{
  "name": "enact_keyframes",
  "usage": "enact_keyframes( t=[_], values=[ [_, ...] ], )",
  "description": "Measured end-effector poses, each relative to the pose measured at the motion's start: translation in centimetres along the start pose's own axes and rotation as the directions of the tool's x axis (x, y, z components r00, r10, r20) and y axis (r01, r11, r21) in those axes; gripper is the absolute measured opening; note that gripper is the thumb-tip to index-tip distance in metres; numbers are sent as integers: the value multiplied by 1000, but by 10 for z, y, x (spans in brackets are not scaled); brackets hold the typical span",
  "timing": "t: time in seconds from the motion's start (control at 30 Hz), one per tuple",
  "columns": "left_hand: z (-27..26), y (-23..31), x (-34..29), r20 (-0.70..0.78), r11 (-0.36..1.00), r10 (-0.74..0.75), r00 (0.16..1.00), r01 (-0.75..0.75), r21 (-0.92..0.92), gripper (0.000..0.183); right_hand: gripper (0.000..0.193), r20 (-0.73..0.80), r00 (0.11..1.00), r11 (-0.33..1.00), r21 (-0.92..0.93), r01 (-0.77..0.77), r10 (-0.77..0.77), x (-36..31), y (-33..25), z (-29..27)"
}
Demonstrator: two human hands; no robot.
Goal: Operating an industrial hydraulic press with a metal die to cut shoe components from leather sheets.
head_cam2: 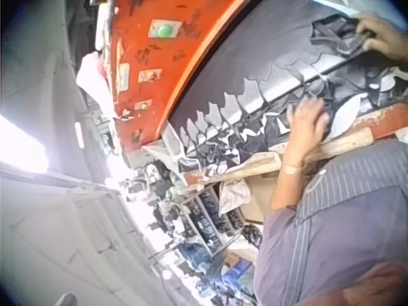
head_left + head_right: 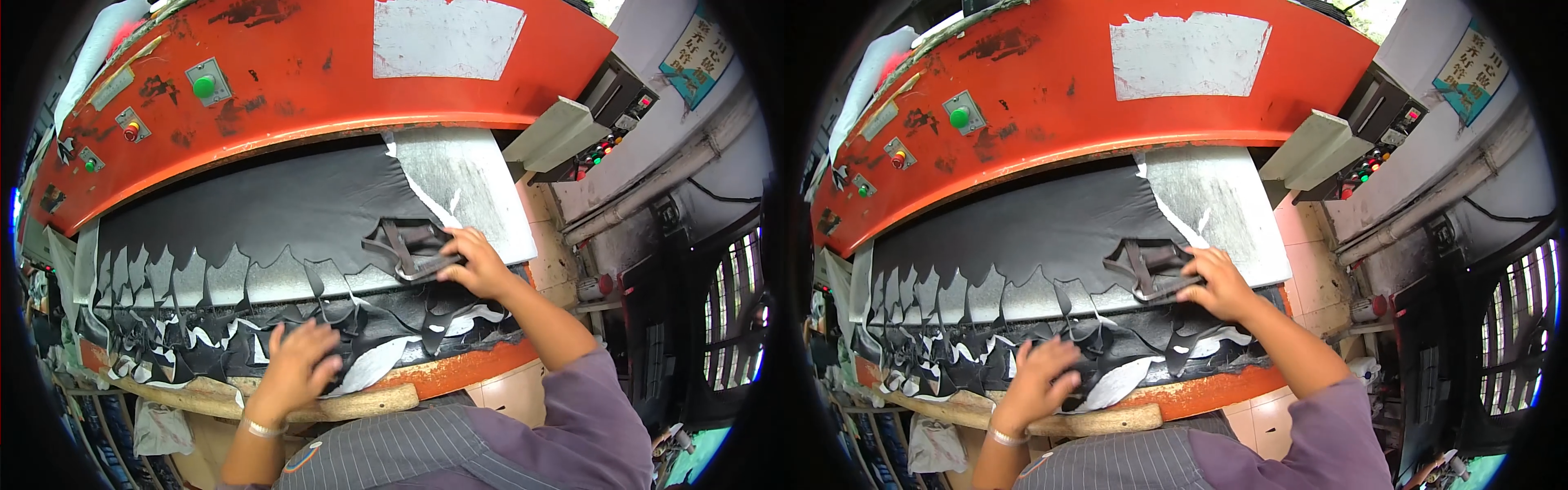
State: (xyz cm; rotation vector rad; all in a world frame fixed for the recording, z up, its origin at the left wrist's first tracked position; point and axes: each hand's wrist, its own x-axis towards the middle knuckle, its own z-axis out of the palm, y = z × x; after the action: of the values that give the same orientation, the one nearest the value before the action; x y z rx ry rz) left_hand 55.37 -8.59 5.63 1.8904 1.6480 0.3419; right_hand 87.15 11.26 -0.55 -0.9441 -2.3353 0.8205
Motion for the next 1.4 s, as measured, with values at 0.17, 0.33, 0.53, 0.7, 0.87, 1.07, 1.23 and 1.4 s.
enact_keyframes(
  t=[0.17, 0.33, 0.53, 0.7, 0.87, 1.07, 1.23, 1.4],
  values=[
    [22, 2, 78, -169, 996, -20, 985, 5, -90, 40, 40, -58, 991, 991, -66, 116, -120, 36, 40, 17],
    [56, -13, 132, -259, 998, -10, 966, -4, -56, 59, 39, -53, 991, 990, -73, 117, -121, 36, 42, 21],
    [67, -36, 161, -419, 1000, -17, 908, 19, 0, 74, 56, -225, 974, 992, -124, -7, -21, 55, -3, 4],
    [65, -34, 159, -439, 993, -38, 898, -14, -115, 72, 66, 51, 962, 715, -680, -163, 269, 94, -59, 58],
    [66, -40, 157, -477, 980, -74, 876, -24, -196, 70, 43, 169, 881, 780, -558, -284, 442, 98, -39, 52],
    [71, -44, 152, -453, 987, -42, 891, -33, -158, 68, 27, 491, 865, 923, -372, 103, 102, 101, -17, 4],
    [66, -36, 153, -389, 997, 4, 921, -35, -72, 69, 19, 612, 693, 722, -272, 636, -380, 112, 6, -5],
    [65, -30, 160, -342, 999, 5, 940, -15, -29, 78, 15, 573, 518, 494, -214, 843, -636, 117, 23, -10]
  ],
)
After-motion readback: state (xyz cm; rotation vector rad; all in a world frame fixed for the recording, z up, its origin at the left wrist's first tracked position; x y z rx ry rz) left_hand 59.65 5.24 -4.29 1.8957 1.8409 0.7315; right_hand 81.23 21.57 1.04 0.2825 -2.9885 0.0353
